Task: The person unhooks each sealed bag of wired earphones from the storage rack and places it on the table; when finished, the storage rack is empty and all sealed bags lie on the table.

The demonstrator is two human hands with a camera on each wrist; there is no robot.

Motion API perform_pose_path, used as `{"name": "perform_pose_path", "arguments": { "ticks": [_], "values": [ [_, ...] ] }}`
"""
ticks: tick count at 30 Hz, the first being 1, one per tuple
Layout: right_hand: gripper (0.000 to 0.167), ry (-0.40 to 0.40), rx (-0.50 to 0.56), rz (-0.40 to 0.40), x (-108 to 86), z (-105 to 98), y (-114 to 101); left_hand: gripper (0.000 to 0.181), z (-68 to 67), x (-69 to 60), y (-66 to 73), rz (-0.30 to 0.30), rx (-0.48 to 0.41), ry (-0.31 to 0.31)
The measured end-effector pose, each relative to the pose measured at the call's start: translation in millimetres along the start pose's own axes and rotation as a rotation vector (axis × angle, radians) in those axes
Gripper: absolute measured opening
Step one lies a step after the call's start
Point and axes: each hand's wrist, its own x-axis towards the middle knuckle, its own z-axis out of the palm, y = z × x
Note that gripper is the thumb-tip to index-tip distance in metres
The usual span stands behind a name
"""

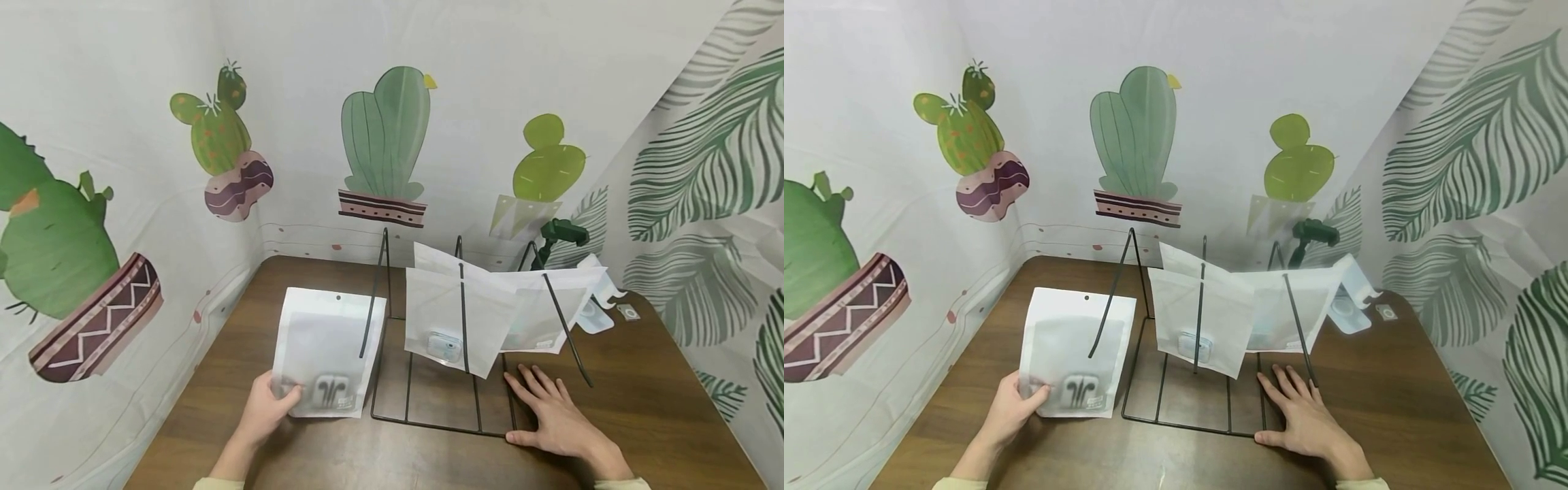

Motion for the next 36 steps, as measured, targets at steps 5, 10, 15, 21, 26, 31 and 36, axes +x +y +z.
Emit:
{"name": "perform_pose_path", "arguments": {
  "ticks": [5,10,15,21,26,31,36],
  "values": [
    [0.096,0.01,0.0,-0.009,-0.2,-1,-1,0.018,3.1,5.0,0.0,-0.095,0.039,0.032],
    [0.095,0.014,-0.001,-0.013,-0.8,-1,-1,0.026,4.4,8.8,-0.9,-0.147,0.057,0.028],
    [0.096,0.005,-0.013,-0.003,0.0,-2,-1,0.031,6.2,10.9,-1.7,-0.141,0.051,0.029],
    [0.097,0.003,-0.012,-0.001,-0.4,-1,-1,0.033,7.9,13.0,-2.6,-0.096,0.063,0.048],
    [0.096,0.004,-0.012,0.0,-0.8,0,0,0.029,9.0,15.3,-4.2,-0.067,0.172,0.071],
    [0.097,-0.003,-0.014,0.004,-0.4,0,0,0.035,9.7,17.6,-5.6,-0.054,0.253,0.08],
    [0.097,-0.005,-0.009,0.006,0.1,-1,0,0.038,9.8,19.6,-6.8,-0.05,0.289,0.067]
  ]
}}
